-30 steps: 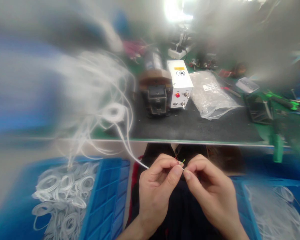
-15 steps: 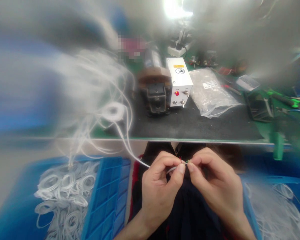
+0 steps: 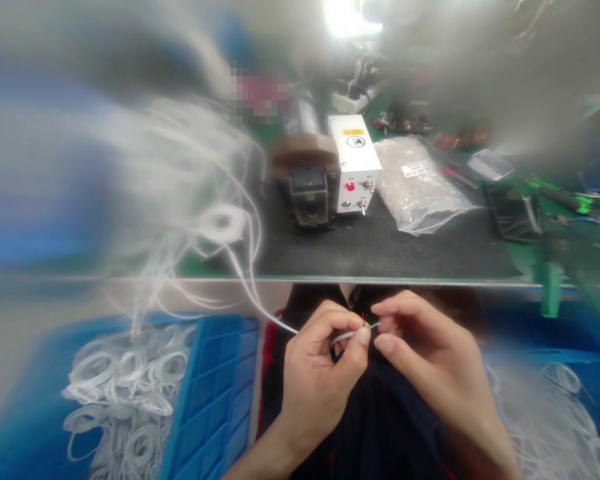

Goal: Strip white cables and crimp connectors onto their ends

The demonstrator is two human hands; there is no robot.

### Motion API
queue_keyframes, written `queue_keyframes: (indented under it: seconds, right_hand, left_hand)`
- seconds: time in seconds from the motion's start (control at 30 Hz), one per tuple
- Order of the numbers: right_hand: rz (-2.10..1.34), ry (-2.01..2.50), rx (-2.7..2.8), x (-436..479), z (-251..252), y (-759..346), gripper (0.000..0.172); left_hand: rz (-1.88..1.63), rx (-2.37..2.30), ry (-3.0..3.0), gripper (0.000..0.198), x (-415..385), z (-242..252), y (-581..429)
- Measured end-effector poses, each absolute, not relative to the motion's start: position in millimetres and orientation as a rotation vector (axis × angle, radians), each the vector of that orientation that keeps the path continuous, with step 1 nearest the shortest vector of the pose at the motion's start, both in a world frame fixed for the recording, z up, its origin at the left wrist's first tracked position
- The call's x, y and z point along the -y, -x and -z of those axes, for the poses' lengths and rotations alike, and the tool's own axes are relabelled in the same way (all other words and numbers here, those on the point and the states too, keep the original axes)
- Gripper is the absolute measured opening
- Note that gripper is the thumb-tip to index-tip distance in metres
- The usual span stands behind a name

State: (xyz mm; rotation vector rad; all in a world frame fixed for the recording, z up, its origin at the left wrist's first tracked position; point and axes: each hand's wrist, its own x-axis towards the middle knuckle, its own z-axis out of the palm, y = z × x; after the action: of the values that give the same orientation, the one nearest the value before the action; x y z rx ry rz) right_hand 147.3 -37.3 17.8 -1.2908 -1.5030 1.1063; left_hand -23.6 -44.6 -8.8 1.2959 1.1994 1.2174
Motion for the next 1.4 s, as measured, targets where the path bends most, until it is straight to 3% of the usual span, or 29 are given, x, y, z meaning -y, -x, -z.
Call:
queue_keyframes:
  seconds: [0.07,0.2,0.77,0.97,1.4]
  right_hand:
    - [-1.083,1.294,1.510,37,-18,-144,0.006]
    - [-0.972,1.324,1.562,41,-18,-138,0.015]
    - [-0.753,1.305,1.842,41,-13,-151,0.012]
    - [-0.807,1.308,1.850,40,-10,-156,0.011]
    - [-1.087,1.337,1.628,37,-21,-153,0.009]
  left_hand:
    - [-1.217,-1.204,-1.308,0.016,45,8,23]
    - [-1.241,-1.219,-1.330,0.016,45,7,24]
    - [-1.055,-1.100,-1.427,0.011,34,11,44]
    - [-0.887,-1.044,-1.417,0.012,28,6,49]
    - [-0.995,-1.109,-1.585,0.012,33,4,39]
